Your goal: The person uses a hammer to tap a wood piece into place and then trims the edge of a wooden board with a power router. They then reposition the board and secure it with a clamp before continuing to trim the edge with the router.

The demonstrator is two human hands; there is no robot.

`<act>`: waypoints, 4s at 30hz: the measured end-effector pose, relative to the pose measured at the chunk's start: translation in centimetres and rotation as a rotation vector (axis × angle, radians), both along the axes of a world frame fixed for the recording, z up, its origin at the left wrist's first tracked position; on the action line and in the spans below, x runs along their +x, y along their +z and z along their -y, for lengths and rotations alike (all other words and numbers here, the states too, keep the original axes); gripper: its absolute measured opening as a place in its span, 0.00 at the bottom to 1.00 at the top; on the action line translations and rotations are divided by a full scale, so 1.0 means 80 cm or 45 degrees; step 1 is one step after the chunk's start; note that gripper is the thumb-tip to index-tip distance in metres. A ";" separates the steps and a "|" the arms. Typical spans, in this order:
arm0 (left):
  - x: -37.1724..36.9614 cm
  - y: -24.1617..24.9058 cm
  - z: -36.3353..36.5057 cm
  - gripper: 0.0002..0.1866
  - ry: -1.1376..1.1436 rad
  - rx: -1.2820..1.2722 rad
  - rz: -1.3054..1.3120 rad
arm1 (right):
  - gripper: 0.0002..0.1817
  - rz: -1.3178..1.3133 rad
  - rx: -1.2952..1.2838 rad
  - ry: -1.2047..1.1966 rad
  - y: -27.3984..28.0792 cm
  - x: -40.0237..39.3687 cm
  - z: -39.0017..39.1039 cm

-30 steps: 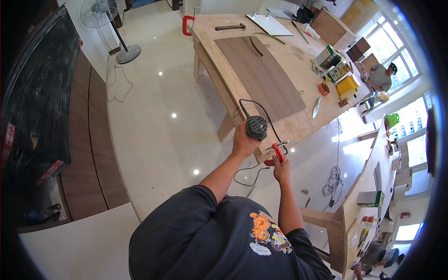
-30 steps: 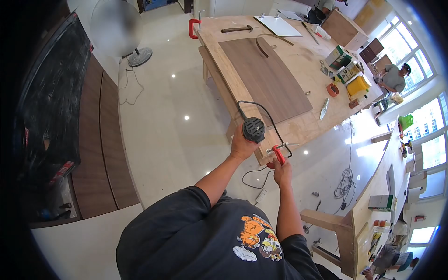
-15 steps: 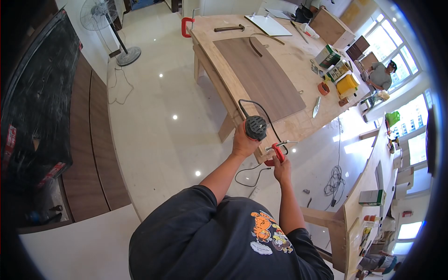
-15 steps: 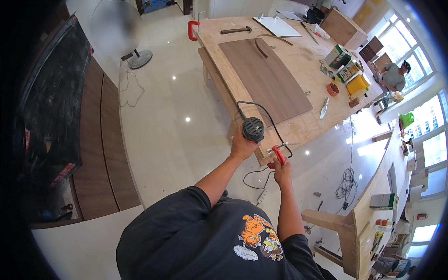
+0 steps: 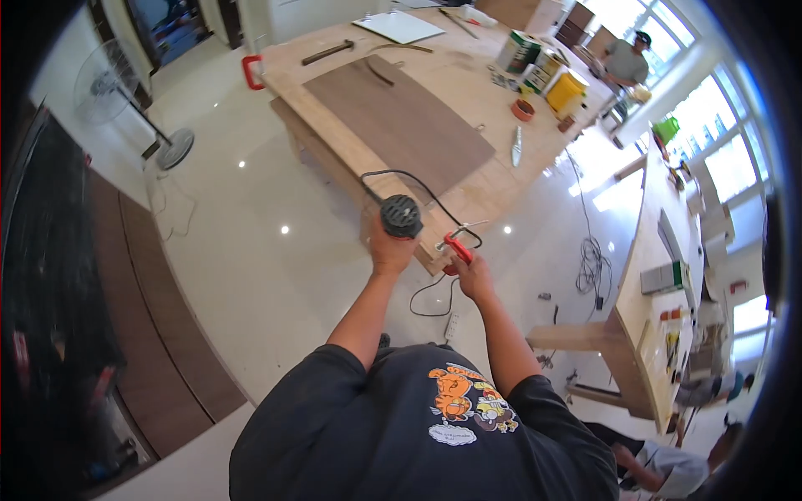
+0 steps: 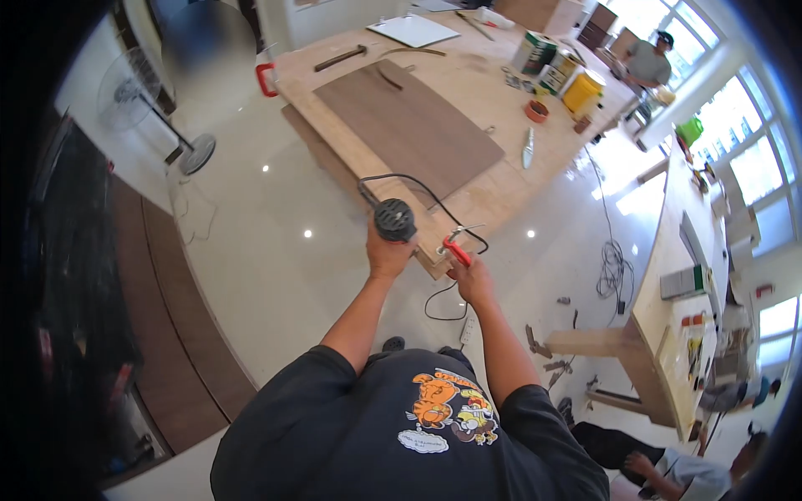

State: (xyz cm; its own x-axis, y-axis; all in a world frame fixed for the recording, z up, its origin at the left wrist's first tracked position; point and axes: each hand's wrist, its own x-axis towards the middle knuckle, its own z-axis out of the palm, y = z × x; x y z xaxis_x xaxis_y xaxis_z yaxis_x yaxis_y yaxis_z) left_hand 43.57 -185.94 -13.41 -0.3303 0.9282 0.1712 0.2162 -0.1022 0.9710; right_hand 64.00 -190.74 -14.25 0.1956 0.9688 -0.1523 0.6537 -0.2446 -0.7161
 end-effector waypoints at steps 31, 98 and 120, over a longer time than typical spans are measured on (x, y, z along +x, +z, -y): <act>-0.040 0.120 -0.126 0.19 -0.353 -0.220 0.168 | 0.17 0.056 0.059 0.798 0.013 0.063 -0.040; 0.080 -0.081 -0.393 0.15 -0.481 -0.364 1.679 | 0.14 0.153 -0.441 0.598 0.022 0.056 -0.045; 0.013 -0.057 -0.377 0.32 -0.513 -1.090 0.699 | 0.12 0.159 -0.525 0.537 0.037 0.040 -0.045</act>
State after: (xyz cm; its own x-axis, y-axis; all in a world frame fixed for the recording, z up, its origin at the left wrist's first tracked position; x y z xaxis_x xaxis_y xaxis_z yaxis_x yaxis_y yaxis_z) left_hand 44.62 -155.80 -17.97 0.1905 0.7266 -0.6601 -0.1659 0.6866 0.7078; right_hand 67.22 -187.13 -11.26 -0.1520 0.8327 -0.5324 0.8280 -0.1869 -0.5287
